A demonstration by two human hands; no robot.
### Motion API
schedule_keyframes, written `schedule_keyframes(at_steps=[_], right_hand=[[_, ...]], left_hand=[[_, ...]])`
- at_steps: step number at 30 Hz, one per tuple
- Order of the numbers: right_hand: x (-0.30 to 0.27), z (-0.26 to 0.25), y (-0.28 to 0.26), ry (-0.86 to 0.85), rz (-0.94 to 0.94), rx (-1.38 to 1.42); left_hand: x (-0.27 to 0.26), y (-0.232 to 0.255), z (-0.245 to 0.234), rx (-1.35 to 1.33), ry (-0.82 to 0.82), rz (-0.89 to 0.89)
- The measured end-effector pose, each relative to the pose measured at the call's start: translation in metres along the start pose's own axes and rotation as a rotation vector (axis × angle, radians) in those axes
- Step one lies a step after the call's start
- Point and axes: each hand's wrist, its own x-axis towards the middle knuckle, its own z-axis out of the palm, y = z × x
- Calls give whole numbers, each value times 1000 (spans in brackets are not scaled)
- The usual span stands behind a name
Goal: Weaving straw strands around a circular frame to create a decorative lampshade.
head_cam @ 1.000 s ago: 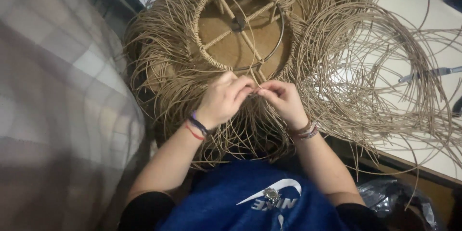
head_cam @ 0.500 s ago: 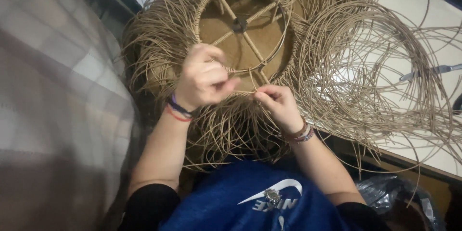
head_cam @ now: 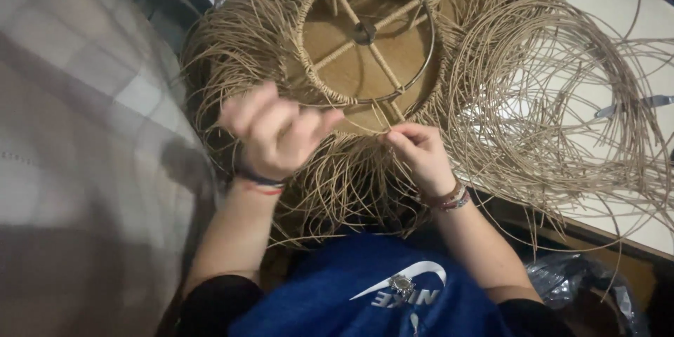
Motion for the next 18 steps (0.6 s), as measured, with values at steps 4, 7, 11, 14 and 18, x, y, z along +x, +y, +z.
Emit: schedule_keyframes(at_steps=[4,7,11,14,18], right_hand=[[-5,14,-6,30,-26,-6],[-3,17,3,47,-60,-87],[0,35,0,-18,-70,-38],[3,41,3,-48,-58,140],[7,40,19,-29,-78,386]], left_hand=[[-60,66,10,-317,-228,-264],[-15,83,3,-733,-459,-773],[-36,88,39,-1188,-231,-1050],[-28,84,61,-1445,-82,-1210],[2,77,85,-1718,-21,-1393]])
